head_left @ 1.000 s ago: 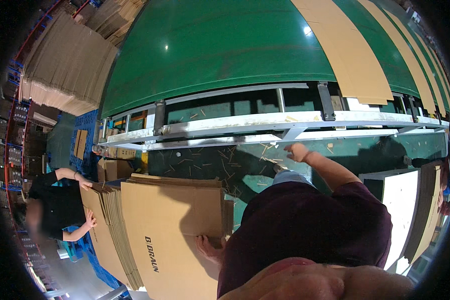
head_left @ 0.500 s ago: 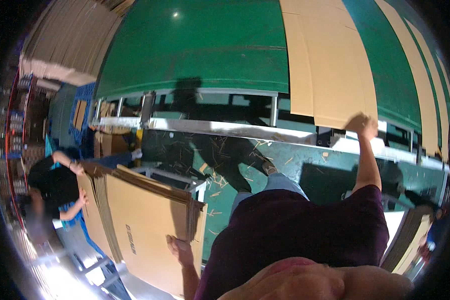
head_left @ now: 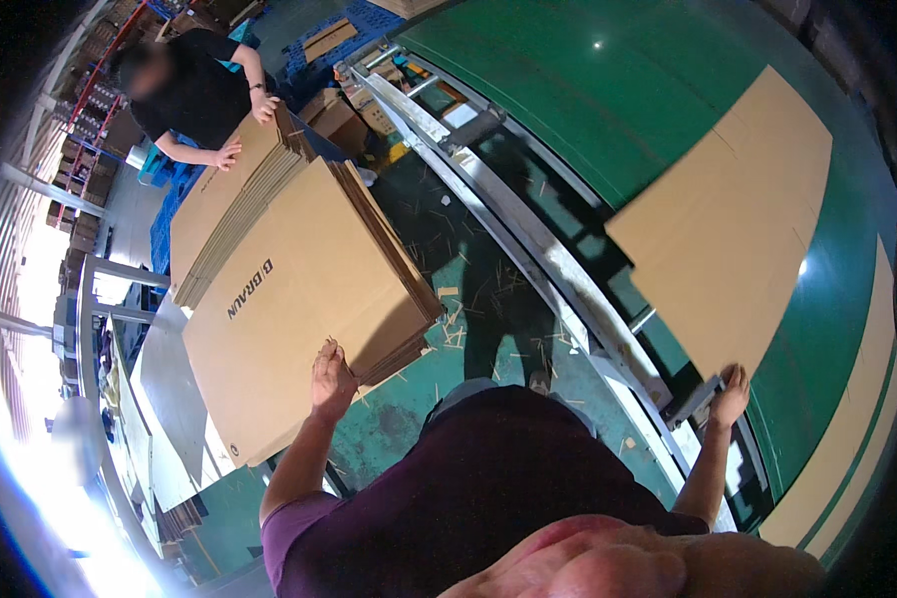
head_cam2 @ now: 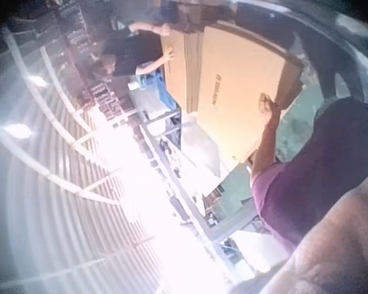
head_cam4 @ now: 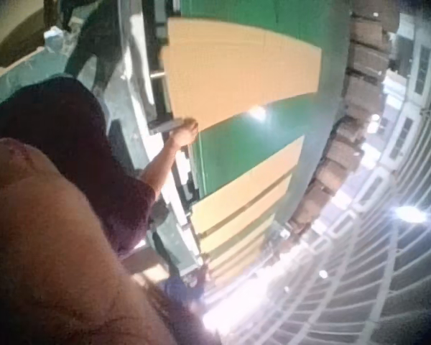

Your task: The person folds flat cardboard sheets on a green conveyor belt. They align the cardboard, fold the side flaps inward, and then fold the top and bottom flaps to create a box shape. The person then places the folded cardboard onto the conveyor belt to move it along the line.

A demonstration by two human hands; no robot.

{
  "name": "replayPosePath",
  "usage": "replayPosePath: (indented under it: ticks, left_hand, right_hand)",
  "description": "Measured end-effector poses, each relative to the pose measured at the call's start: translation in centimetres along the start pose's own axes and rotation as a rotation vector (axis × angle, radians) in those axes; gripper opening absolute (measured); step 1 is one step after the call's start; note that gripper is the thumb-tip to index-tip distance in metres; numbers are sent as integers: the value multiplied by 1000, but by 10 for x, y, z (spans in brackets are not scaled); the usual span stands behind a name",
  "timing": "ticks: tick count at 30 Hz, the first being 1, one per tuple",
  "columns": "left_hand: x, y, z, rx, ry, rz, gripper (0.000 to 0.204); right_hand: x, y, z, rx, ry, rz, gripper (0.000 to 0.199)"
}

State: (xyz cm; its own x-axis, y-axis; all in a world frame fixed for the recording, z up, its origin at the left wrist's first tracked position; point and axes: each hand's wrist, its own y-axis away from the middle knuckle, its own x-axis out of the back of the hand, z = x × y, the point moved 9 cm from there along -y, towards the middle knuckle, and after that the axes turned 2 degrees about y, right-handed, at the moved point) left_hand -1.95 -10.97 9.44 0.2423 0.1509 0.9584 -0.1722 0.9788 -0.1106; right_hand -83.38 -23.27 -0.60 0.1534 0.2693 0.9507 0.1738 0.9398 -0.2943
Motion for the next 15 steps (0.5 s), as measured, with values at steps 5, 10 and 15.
replayPosePath:
  ticks: [5, 10, 15]
  left_hand:
    - [6, -3, 14, -149, -4, 66, 70]
    - [6, 3, 15, -91, -40, 90, 76]
    - [2, 0, 15, -101, -57, 116, 77]
  right_hand:
    - [227, -74, -168, 281, -323, 90, 33]
    - [423, -90, -124, -152, -860, 653, 28]
    - [364, -258, -38, -86, -624, 941, 49]
